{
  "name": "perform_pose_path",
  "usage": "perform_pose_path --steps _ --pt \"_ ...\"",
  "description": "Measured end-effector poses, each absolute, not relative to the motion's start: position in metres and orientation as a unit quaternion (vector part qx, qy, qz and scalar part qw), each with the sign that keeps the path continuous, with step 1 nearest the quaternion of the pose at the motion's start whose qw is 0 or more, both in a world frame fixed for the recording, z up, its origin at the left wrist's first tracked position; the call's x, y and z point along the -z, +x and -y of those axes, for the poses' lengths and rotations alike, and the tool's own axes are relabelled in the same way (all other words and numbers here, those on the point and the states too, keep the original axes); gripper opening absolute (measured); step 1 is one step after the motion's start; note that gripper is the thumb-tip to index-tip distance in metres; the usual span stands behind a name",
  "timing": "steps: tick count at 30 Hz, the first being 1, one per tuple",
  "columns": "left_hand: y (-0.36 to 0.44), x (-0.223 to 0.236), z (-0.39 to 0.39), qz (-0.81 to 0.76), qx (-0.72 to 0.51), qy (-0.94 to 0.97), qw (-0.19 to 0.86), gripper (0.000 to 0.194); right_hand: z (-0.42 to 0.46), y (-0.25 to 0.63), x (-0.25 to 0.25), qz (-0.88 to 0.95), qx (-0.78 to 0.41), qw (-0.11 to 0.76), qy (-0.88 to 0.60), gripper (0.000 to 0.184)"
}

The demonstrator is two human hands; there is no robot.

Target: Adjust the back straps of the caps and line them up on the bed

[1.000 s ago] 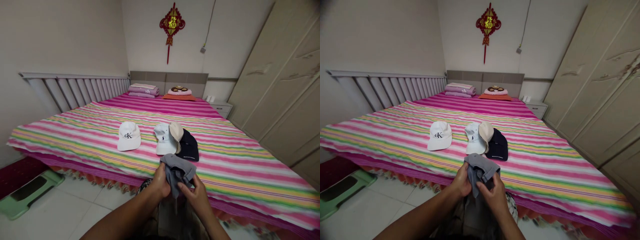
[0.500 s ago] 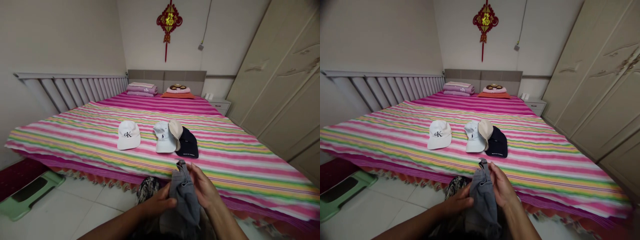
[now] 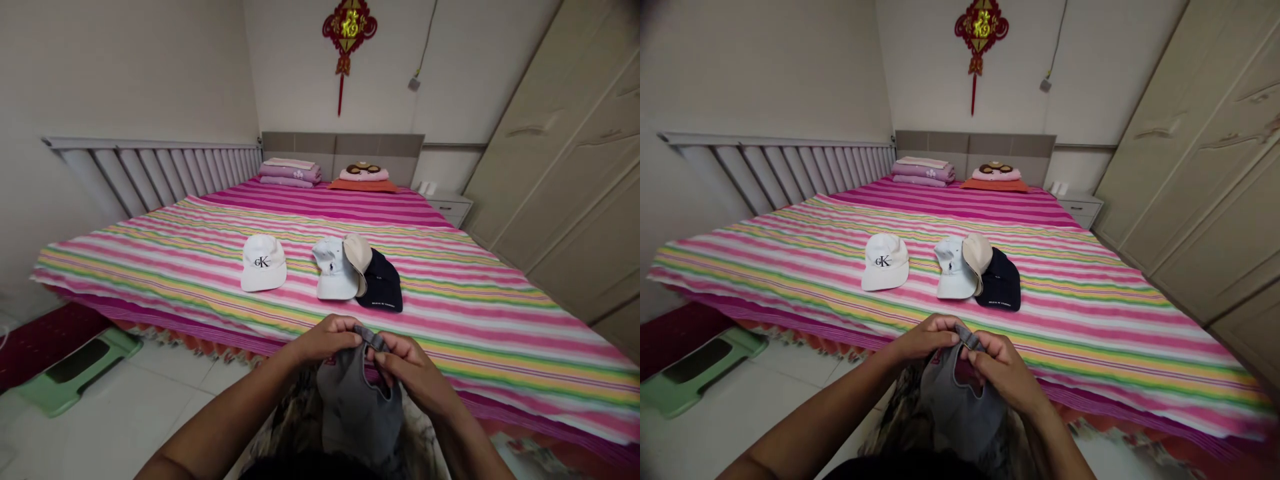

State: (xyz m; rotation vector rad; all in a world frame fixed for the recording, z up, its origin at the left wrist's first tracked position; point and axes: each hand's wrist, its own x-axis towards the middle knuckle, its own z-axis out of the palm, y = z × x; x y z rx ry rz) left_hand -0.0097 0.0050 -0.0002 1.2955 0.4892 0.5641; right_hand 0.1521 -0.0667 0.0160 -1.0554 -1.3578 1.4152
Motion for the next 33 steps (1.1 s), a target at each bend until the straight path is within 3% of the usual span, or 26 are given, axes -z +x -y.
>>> perform_pose_path --steps 3,8,14,21,28,33 --pt "-0.009 0.004 -0.004 -0.249 -0.29 0.566 0.731 0.02 0.066 0.154 -0.017 0.609 -0.45 0.429 -0.493 0.015" --pt "-0.007 0.008 0.001 -0.193 -0.296 0.435 0.828 0.031 0.065 0.155 -0.016 0.646 -0.287 0.452 -0.544 0.003" --pt "-0.001 0.016 0.003 -0.236 -0.312 0.366 0.844 0.029 0.062 0.155 -0.011 0.68 -0.204 0.445 -0.546 0.013" --pt "-0.004 0.016 0.002 -0.256 -0.305 0.413 0.819 0.029 0.067 0.159 -0.014 0.765 -0.142 0.385 -0.496 0.02" --pt "-0.001 0.011 0.008 -0.283 -0.366 0.513 0.723 0.026 0.074 0.155 -0.021 0.786 -0.02 0.368 -0.496 0.02" --pt "-0.001 0.004 0.011 -0.292 -0.387 0.693 0.533 0.013 0.077 0.151 -0.026 0.795 0.025 0.318 -0.515 0.024"
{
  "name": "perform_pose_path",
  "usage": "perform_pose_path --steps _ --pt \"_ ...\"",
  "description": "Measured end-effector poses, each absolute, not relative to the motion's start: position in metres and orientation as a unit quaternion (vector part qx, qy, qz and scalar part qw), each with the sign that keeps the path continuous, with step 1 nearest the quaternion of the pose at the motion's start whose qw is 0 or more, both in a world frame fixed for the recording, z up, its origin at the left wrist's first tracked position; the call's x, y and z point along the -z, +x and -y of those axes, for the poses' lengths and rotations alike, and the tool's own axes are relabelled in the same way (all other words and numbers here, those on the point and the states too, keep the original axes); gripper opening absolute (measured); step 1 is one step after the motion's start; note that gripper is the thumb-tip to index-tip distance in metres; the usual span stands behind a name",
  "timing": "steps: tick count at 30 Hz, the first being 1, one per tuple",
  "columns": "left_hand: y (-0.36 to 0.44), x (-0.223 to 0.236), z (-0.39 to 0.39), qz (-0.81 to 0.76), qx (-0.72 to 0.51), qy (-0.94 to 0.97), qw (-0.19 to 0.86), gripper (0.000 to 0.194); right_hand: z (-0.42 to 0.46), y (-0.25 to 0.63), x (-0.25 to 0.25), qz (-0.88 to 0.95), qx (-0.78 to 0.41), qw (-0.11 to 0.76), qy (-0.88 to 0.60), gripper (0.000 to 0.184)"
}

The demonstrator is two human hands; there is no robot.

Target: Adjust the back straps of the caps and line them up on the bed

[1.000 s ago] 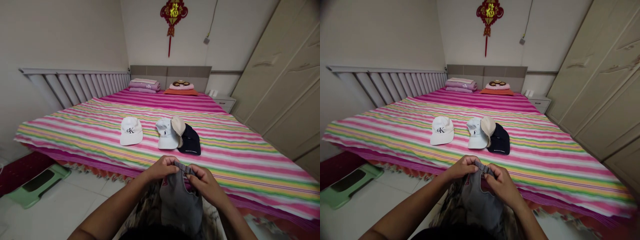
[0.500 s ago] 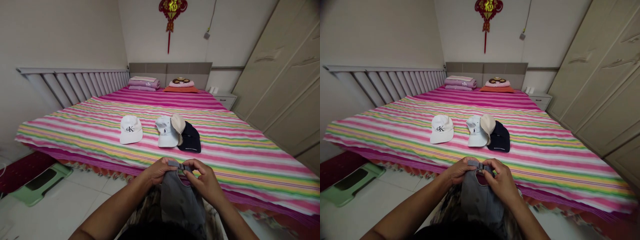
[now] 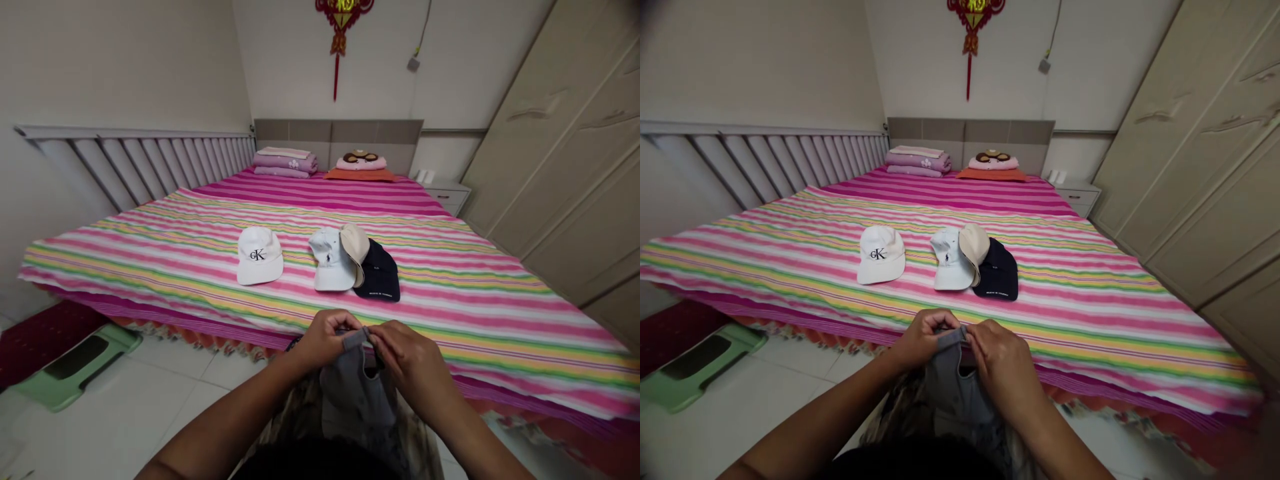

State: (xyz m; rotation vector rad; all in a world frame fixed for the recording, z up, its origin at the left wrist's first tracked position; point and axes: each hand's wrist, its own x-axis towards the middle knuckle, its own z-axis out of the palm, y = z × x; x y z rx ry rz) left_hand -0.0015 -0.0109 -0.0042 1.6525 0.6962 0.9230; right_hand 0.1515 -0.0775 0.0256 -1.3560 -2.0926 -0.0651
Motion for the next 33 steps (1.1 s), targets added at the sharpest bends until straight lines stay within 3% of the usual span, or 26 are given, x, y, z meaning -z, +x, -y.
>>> perform_pose_path --steps 4,10,12,15,19,24,33 --pt "-0.003 -0.002 0.014 -0.25 -0.425 0.792 0.36 0.007 0.077 0.151 -0.025 0.777 0.012 0.327 -0.538 0.022" --pt "-0.006 -0.005 0.018 -0.218 -0.407 0.814 0.353 0.01 0.067 0.158 -0.014 0.598 -0.409 0.42 -0.546 0.022" --pt "-0.007 -0.004 0.018 -0.233 -0.401 0.812 0.355 0.01 0.067 0.159 -0.012 0.579 -0.433 0.425 -0.545 0.023" --pt "-0.006 -0.002 0.017 -0.265 -0.399 0.793 0.377 0.012 0.074 0.157 -0.015 0.642 -0.272 0.441 -0.565 0.02" --pt "-0.007 -0.002 0.016 -0.283 -0.387 0.765 0.43 0.012 0.084 0.154 -0.018 0.771 -0.068 0.389 -0.499 0.032" --pt "-0.008 -0.007 0.015 -0.308 -0.369 0.69 0.541 0.012 0.085 0.151 -0.009 0.824 0.06 0.326 -0.46 0.031" --pt "-0.003 0.002 0.017 -0.311 -0.346 0.472 0.749 0.022 0.086 0.143 -0.008 0.799 0.219 0.352 -0.436 0.018"
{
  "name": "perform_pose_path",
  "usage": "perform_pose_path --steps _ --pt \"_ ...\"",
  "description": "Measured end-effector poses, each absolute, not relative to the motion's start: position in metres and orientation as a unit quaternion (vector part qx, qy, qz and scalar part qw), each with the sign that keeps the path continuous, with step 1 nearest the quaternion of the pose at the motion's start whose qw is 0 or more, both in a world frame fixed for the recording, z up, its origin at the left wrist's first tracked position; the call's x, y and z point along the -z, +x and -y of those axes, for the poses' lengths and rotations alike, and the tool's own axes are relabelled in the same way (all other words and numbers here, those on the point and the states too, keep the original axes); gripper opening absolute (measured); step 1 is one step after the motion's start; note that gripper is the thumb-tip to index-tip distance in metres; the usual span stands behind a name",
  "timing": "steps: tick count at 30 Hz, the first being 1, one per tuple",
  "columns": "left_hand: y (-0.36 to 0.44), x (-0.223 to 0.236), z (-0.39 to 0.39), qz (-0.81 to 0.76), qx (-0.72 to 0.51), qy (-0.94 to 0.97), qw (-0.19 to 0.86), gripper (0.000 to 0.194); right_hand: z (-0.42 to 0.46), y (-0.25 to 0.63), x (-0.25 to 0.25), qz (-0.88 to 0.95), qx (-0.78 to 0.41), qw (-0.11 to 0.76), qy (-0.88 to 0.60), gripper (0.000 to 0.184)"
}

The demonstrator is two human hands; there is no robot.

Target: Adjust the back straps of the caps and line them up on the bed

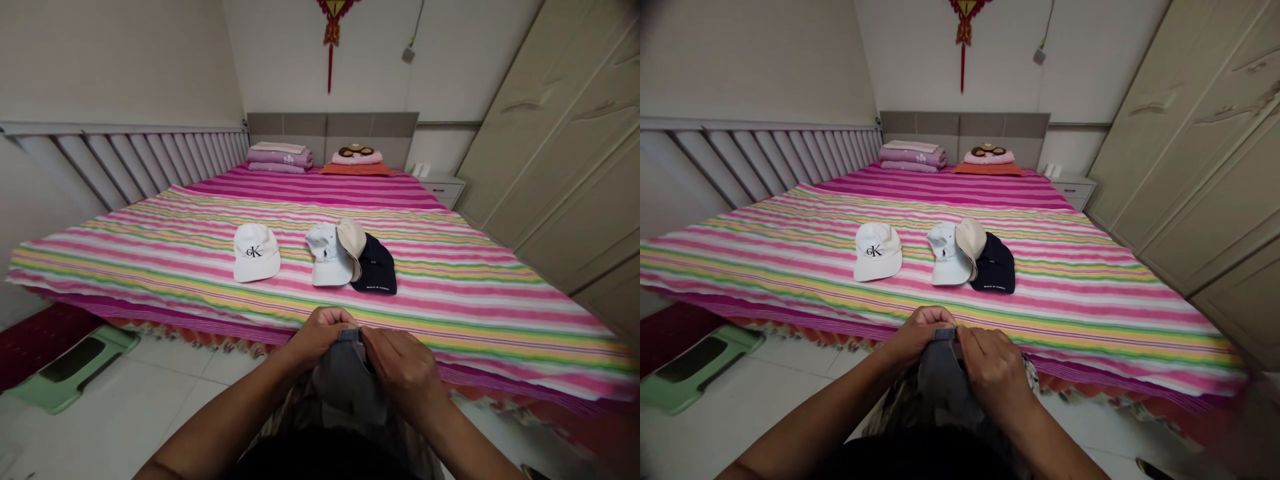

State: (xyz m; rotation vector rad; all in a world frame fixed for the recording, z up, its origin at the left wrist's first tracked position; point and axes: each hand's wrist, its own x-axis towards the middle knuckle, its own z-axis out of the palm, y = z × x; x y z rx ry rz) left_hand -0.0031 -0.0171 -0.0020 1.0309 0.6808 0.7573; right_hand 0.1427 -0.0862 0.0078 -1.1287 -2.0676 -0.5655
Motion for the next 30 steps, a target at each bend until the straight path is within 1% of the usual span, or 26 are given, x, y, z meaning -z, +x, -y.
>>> perform_pose_path --steps 2,3,5,7,8,9,10,12,15,16,17,19,21,23,25,27,28,30 --pt "-0.003 0.003 0.018 -0.306 -0.34 0.449 0.768 0.022 0.084 0.142 -0.01 0.789 0.166 0.39 -0.445 0.013" --pt "-0.003 0.003 0.018 -0.299 -0.338 0.443 0.775 0.022 0.082 0.142 -0.011 0.775 0.102 0.419 -0.463 0.01" --pt "-0.004 0.004 0.018 -0.285 -0.334 0.435 0.786 0.023 0.078 0.143 -0.012 0.708 -0.106 0.479 -0.507 0.009" --pt "-0.005 0.004 0.018 -0.28 -0.336 0.426 0.792 0.023 0.075 0.145 -0.013 0.596 -0.325 0.519 -0.519 0.013" --pt "-0.006 0.004 0.018 -0.282 -0.339 0.421 0.793 0.023 0.074 0.145 -0.013 0.552 -0.396 0.525 -0.513 0.015" --pt "-0.006 0.004 0.017 -0.285 -0.342 0.416 0.793 0.023 0.074 0.146 -0.013 0.529 -0.43 0.525 -0.51 0.016" --pt "-0.006 0.004 0.017 -0.289 -0.344 0.413 0.792 0.024 0.075 0.146 -0.014 0.53 -0.425 0.525 -0.513 0.014" --pt "-0.007 0.004 0.016 -0.291 -0.345 0.412 0.791 0.025 0.077 0.147 -0.015 0.595 -0.335 0.506 -0.528 0.011" --pt "-0.007 0.004 0.016 -0.285 -0.343 0.415 0.793 0.023 0.081 0.145 -0.016 0.723 -0.151 0.446 -0.506 0.026" --pt "-0.007 0.003 0.016 -0.285 -0.342 0.414 0.794 0.023 0.082 0.145 -0.017 0.748 -0.107 0.432 -0.493 0.026" --pt "-0.007 0.003 0.016 -0.286 -0.341 0.412 0.795 0.022 0.083 0.144 -0.017 0.761 -0.077 0.427 -0.483 0.024" --pt "-0.007 0.003 0.016 -0.285 -0.338 0.407 0.799 0.022 0.084 0.143 -0.017 0.758 -0.057 0.444 -0.474 0.019" --pt "-0.007 0.003 0.016 -0.276 -0.338 0.404 0.804 0.023 0.084 0.142 -0.017 0.737 -0.095 0.468 -0.478 0.014" --pt "-0.008 0.003 0.016 -0.265 -0.34 0.407 0.805 0.023 0.083 0.142 -0.016 0.686 -0.209 0.493 -0.493 0.01" --pt "-0.008 0.004 0.016 -0.255 -0.339 0.41 0.807 0.023 0.082 0.14 -0.014 0.586 -0.381 0.52 -0.491 0.013" --pt "-0.008 0.006 0.016 -0.245 -0.339 0.408 0.812 0.023 0.08 0.138 -0.012 0.462 -0.532 0.547 -0.452 0.019" --pt "-0.008 0.007 0.016 -0.24 -0.34 0.405 0.814 0.023 0.079 0.137 -0.011 0.412 -0.581 0.556 -0.428 0.022" --pt "-0.007 0.008 0.017 -0.235 -0.343 0.398 0.818 0.023 0.077 0.136 -0.011 0.36 -0.619 0.568 -0.405 0.026"
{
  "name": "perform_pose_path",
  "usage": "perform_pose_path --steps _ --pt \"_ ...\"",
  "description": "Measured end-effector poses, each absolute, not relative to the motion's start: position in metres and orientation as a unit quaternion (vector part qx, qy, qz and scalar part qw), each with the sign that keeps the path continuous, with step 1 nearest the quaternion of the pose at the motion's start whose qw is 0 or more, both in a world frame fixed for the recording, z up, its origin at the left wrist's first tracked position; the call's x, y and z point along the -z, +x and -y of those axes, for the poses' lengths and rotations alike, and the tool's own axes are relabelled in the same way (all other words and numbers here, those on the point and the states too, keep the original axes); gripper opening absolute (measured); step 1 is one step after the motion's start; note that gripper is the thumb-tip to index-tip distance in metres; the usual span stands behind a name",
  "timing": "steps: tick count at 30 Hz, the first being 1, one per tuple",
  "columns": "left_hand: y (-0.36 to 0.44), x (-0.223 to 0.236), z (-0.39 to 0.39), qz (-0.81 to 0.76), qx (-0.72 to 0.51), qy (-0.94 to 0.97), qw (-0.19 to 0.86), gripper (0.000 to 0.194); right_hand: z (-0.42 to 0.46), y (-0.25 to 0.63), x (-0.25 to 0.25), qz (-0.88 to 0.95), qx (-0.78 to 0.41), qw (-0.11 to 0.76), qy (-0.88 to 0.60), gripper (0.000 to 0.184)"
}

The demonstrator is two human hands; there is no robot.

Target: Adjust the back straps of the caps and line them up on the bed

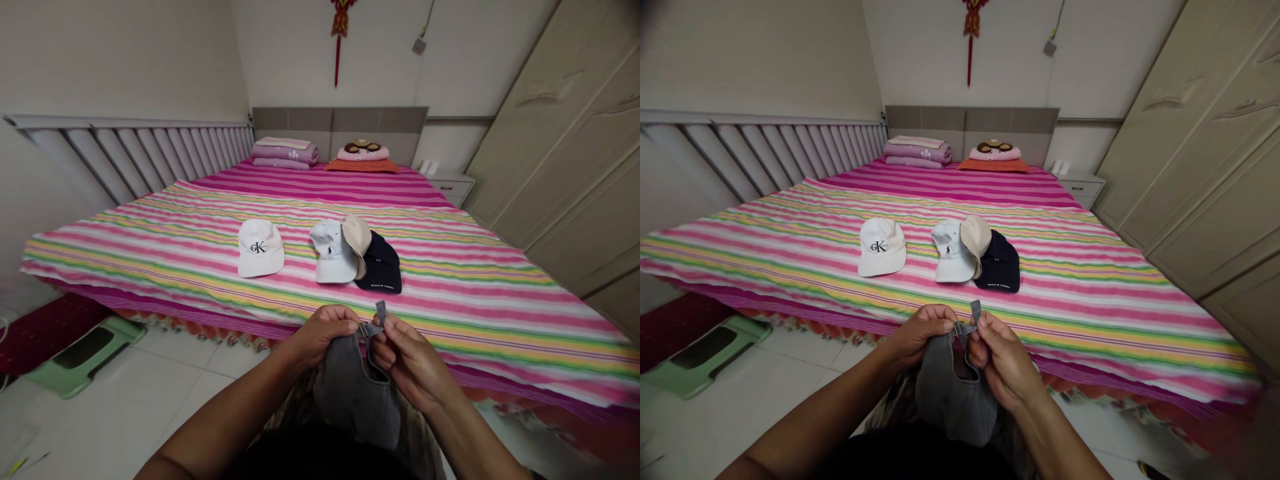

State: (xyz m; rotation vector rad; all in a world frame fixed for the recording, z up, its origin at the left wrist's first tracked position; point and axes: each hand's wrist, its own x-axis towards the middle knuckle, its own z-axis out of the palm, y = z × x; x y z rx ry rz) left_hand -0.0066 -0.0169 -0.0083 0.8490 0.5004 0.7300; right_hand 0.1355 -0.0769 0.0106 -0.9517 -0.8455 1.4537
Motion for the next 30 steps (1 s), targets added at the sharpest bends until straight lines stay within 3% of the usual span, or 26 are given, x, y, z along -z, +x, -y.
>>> perform_pose_path --steps 4,9,16,20,23,25,30 --pt "-0.006 0.009 0.018 -0.241 -0.343 0.393 0.818 0.024 0.075 0.138 -0.011 0.432 -0.526 0.571 -0.46 0.031" --pt "-0.014 0.003 0.014 -0.239 -0.354 0.402 0.81 0.025 0.071 0.149 -0.005 0.551 -0.52 0.443 -0.48 0.028" --pt "-0.042 -0.008 -0.003 -0.206 -0.468 0.394 0.764 0.023 0.062 0.166 -0.006 0.336 -0.546 0.622 -0.449 0.028" --pt "-0.053 -0.014 -0.008 -0.226 -0.479 0.404 0.746 0.02 0.057 0.171 -0.01 0.379 -0.482 0.641 -0.463 0.021" --pt "-0.057 -0.015 -0.008 -0.219 -0.476 0.39 0.757 0.02 0.047 0.17 -0.004 0.441 -0.422 0.617 -0.497 0.022" --pt "-0.057 -0.014 -0.007 -0.206 -0.464 0.371 0.778 0.021 0.04 0.162 0.005 0.481 -0.447 0.582 -0.48 0.032" --pt "-0.063 -0.01 -0.013 -0.201 -0.456 0.344 0.796 0.023 0.041 0.121 0.021 0.457 -0.731 0.363 -0.353 0.039"
